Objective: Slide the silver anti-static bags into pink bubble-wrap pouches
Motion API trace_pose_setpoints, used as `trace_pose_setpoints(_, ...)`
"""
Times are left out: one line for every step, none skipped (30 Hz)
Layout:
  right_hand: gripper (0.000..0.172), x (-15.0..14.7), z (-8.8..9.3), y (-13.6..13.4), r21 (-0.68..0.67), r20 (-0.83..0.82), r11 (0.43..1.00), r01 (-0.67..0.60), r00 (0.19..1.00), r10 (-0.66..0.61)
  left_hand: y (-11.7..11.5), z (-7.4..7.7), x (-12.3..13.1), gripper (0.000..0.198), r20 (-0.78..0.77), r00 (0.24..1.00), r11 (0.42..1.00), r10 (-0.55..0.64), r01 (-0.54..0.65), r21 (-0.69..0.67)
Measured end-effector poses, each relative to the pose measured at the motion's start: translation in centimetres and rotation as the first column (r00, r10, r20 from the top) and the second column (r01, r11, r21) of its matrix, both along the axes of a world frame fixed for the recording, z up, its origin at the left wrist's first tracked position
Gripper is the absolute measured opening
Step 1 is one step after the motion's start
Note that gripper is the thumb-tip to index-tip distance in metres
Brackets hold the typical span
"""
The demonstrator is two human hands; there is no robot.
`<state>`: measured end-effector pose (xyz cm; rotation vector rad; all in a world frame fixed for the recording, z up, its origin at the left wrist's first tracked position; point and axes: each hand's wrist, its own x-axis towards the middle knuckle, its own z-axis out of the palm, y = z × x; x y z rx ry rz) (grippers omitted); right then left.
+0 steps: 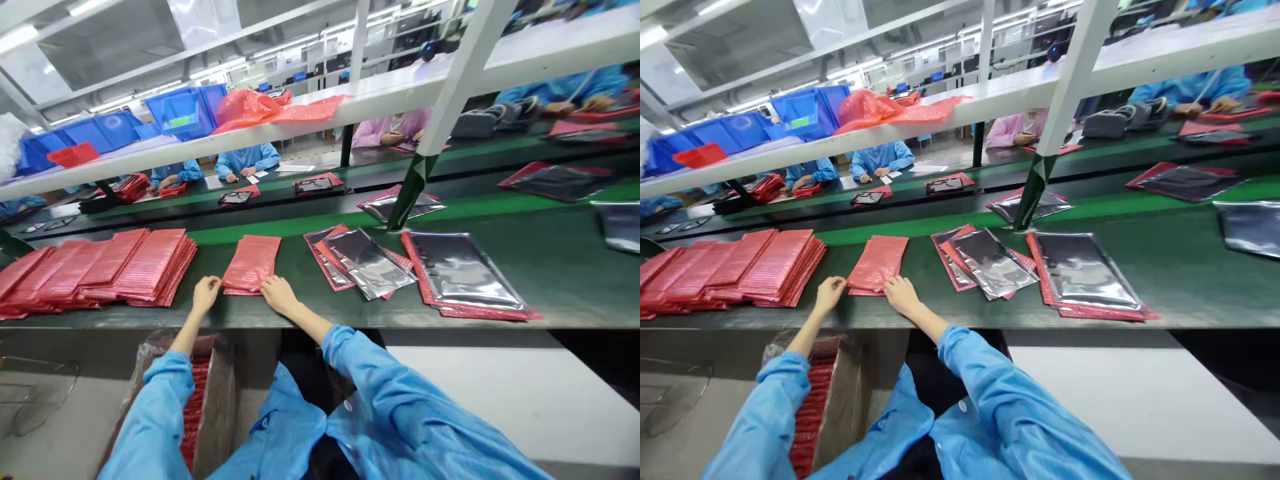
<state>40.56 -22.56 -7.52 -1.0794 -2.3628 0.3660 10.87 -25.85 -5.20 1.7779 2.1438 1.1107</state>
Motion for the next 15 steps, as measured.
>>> trace_pose_setpoints(0.02,-0.3,-1.3,-0.3,-0.009,-0.004,1.0,0.009,1.0,-0.009,-0.4,-1.9,-0.1,0.017,0.011,1.0,0.999,0.028,-0.028,-0.016)
trace_pose_setpoints(0.02,-0.5,-2.4,-0.4,-0.019,-0.009,1.0,0.023,1.0,-0.023,-0.8,-3.5,-0.1,0.019,0.02,0.998,0.998,0.054,-0.054,-0.024)
trace_pose_setpoints(0.023,-0.7,-3.1,-0.2,-0.03,-0.016,0.999,0.042,0.999,-0.043,-1.0,-4.8,0.0,0.023,0.028,0.997,0.997,0.076,-0.075,-0.024)
trace_pose_setpoints(0.025,-0.9,-3.6,0.2,-0.041,-0.024,0.997,0.063,0.998,-0.064,-1.1,-5.8,0.0,0.026,0.033,0.995,0.996,0.091,-0.091,-0.018)
trace_pose_setpoints(0.027,-1.1,-3.8,0.7,-0.052,-0.031,0.995,0.082,0.996,-0.084,-1.1,-6.6,0.0,0.03,0.036,0.994,0.995,0.101,-0.1,-0.01)
trace_pose_setpoints(0.029,-1.2,-3.9,1.2,-0.062,-0.039,0.993,0.098,0.994,-0.1,-1.1,-7.1,0.1,0.032,0.035,0.994,0.995,0.104,-0.104,-0.001)
trace_pose_setpoints(0.029,-1.3,-3.8,1.6,-0.069,-0.048,0.992,0.107,0.993,-0.11,-1.0,-7.5,0.1,0.034,0.032,0.994,0.995,0.103,-0.104,0.006)
trace_pose_setpoints(0.029,-1.2,-3.6,2.0,-0.073,-0.059,0.991,0.11,0.992,-0.115,-1.0,-7.6,0.0,0.035,0.028,0.995,0.995,0.099,-0.099,0.012)
trace_pose_setpoints(0.027,-0.9,-3.2,2.2,-0.072,-0.073,0.992,0.107,0.991,-0.112,-1.0,-7.6,0.0,0.036,0.022,0.996,0.996,0.09,-0.091,0.017)
trace_pose_setpoints(0.025,-0.3,-2.7,2.2,-0.065,-0.092,0.993,0.1,0.99,-0.106,-1.1,-7.5,-0.1,0.036,0.017,0.997,0.997,0.078,-0.078,0.021)
trace_pose_setpoints(0.021,0.8,-2.2,2.1,-0.054,-0.116,0.994,0.095,0.988,-0.1,-1.3,-7.3,-0.1,0.035,0.013,0.998,0.998,0.064,-0.064,0.027)
trace_pose_setpoints(0.018,2.4,-1.8,1.8,-0.039,-0.144,0.994,0.098,0.984,-0.102,-1.6,-7.0,0.0,0.035,0.006,0.999,0.998,0.05,-0.05,0.039)
trace_pose_setpoints(0.018,4.6,-1.4,1.5,-0.022,-0.173,0.993,0.116,0.978,-0.118,-1.9,-6.7,0.2,0.033,-0.007,0.999,0.997,0.044,-0.043,0.065)
trace_pose_setpoints(0.024,7.4,-1.2,1.1,-0.007,-0.202,0.988,0.151,0.968,-0.149,-2.4,-6.4,0.6,0.032,-0.023,0.999,0.994,0.044,-0.042,0.101)
trace_pose_setpoints(0.031,10.7,-1.1,0.6,0.002,-0.229,0.978,0.209,0.952,-0.203,-2.8,-6.1,1.2,0.03,-0.041,0.998,0.988,0.052,-0.045,0.147)
